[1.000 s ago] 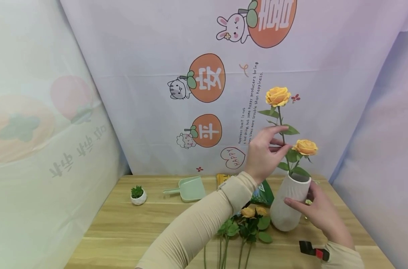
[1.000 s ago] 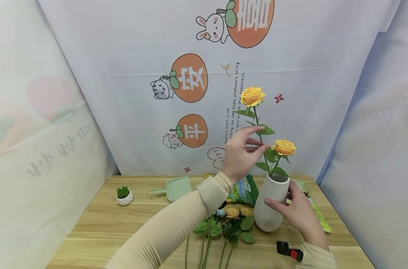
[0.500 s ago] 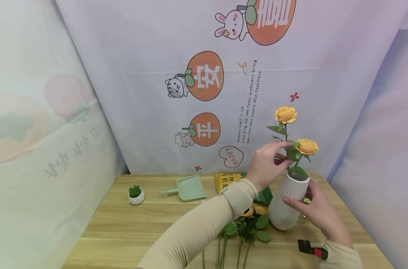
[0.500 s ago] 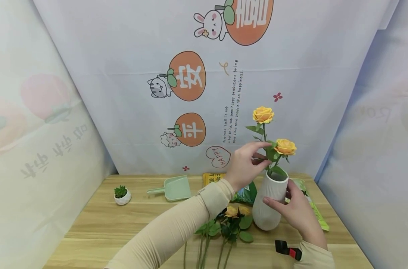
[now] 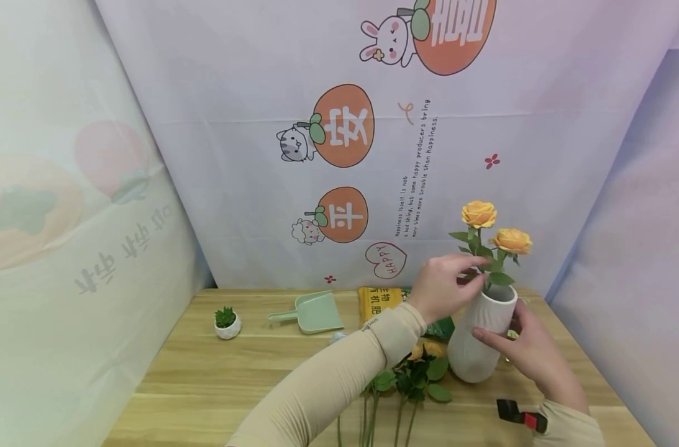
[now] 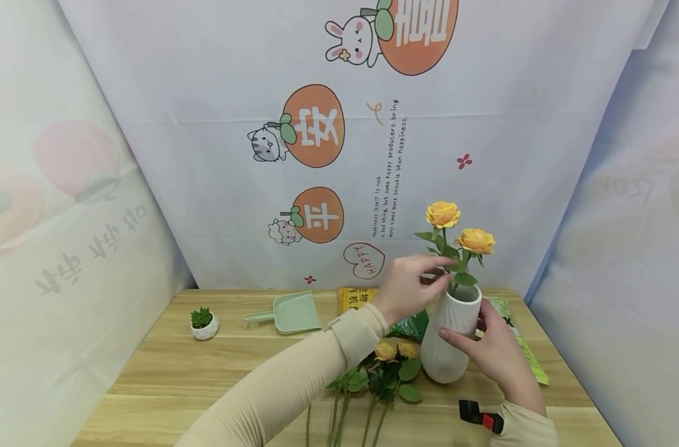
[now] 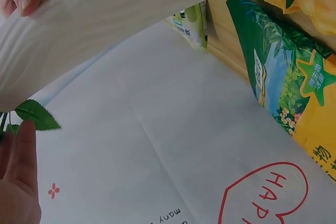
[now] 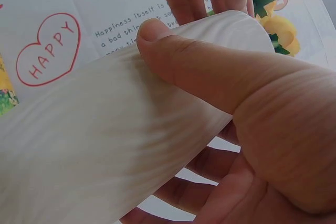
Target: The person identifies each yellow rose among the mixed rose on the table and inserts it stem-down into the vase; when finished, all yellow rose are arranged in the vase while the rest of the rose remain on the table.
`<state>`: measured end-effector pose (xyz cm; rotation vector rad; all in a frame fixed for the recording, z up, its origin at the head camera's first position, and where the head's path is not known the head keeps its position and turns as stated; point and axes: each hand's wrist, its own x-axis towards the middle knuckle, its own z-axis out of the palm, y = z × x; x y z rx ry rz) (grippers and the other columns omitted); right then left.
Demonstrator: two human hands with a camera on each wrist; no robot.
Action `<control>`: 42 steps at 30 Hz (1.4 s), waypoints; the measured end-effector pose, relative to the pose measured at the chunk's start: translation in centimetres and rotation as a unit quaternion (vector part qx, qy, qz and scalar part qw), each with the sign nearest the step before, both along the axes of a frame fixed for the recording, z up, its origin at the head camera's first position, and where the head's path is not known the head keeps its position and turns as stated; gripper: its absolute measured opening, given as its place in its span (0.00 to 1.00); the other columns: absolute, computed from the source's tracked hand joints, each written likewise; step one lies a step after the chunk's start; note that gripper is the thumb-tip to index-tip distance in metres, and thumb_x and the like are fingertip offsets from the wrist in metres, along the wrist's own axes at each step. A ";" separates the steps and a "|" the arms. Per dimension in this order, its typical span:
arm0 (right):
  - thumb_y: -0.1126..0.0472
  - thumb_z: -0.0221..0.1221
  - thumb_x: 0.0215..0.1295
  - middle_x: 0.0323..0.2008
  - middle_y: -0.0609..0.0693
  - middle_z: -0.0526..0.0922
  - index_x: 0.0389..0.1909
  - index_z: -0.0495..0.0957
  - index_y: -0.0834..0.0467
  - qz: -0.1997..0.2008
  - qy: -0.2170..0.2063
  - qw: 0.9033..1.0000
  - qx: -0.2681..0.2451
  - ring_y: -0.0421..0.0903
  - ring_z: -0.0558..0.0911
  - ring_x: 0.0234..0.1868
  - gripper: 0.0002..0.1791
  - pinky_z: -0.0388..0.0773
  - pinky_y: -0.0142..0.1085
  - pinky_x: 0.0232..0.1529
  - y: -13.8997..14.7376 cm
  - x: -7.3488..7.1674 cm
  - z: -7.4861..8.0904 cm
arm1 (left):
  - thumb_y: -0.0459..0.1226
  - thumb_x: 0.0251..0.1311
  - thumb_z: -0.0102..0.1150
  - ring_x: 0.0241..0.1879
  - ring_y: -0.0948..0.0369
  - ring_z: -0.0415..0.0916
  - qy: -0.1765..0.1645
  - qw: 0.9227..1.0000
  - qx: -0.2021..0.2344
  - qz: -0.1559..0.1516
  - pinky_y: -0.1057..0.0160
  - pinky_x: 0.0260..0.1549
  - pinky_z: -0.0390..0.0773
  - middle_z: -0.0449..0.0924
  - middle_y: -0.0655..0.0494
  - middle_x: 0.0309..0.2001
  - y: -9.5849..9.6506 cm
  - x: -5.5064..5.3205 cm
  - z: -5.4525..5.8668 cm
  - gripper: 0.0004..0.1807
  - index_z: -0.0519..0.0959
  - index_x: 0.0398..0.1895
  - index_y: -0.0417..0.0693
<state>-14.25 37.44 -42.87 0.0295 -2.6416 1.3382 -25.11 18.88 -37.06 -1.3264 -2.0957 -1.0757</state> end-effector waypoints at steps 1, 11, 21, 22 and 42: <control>0.47 0.73 0.71 0.66 0.72 0.74 0.80 0.56 0.66 0.000 0.000 1.000 0.000 0.71 0.77 0.64 0.50 0.84 0.45 0.46 0.0 0.0 0.0 | 0.39 0.76 0.67 0.48 0.74 0.84 -0.001 1.000 -0.006 -0.002 0.86 0.44 0.75 0.90 0.57 0.55 0.0 0.1 -0.1 0.15 0.87 0.61 0.50; 0.48 0.72 0.72 0.67 0.72 0.73 0.81 0.54 0.66 0.006 -0.002 1.000 -0.002 0.70 0.77 0.64 0.51 0.84 0.40 0.44 0.1 -0.1 -0.1 | 0.42 0.80 0.62 0.49 0.77 0.82 -0.038 0.999 -0.027 -0.020 0.84 0.45 0.76 0.86 0.57 0.57 -0.3 0.6 -1.4 0.14 0.87 0.61 0.53; 0.47 0.72 0.72 0.67 0.71 0.74 0.81 0.55 0.65 0.006 -0.005 1.000 -0.001 0.69 0.77 0.64 0.50 0.84 0.37 0.43 0.2 -0.1 -0.5 | 0.45 0.82 0.57 0.52 0.73 0.80 -0.036 0.998 -0.043 -0.021 0.83 0.48 0.75 0.85 0.57 0.59 -1.0 1.0 -2.2 0.15 0.91 0.54 0.53; 0.47 0.72 0.72 0.67 0.71 0.74 0.81 0.55 0.65 0.006 -0.005 1.000 -0.001 0.69 0.77 0.64 0.50 0.84 0.37 0.43 0.3 -0.1 -0.5 | 0.45 0.82 0.57 0.52 0.74 0.80 -0.040 0.998 -0.042 -0.023 0.83 0.48 0.75 0.85 0.57 0.59 -1.0 1.0 -2.2 0.15 0.91 0.54 0.53; 0.45 0.72 0.71 0.68 0.73 0.72 0.82 0.54 0.65 0.002 -0.008 1.000 0.007 0.72 0.76 0.64 0.52 0.85 0.54 0.49 0.4 -0.2 -0.4 | 0.47 0.83 0.55 0.51 0.77 0.78 -0.082 0.994 -0.047 -0.049 0.80 0.45 0.79 0.82 0.59 0.64 -2.6 1.2 -3.1 0.17 0.87 0.65 0.59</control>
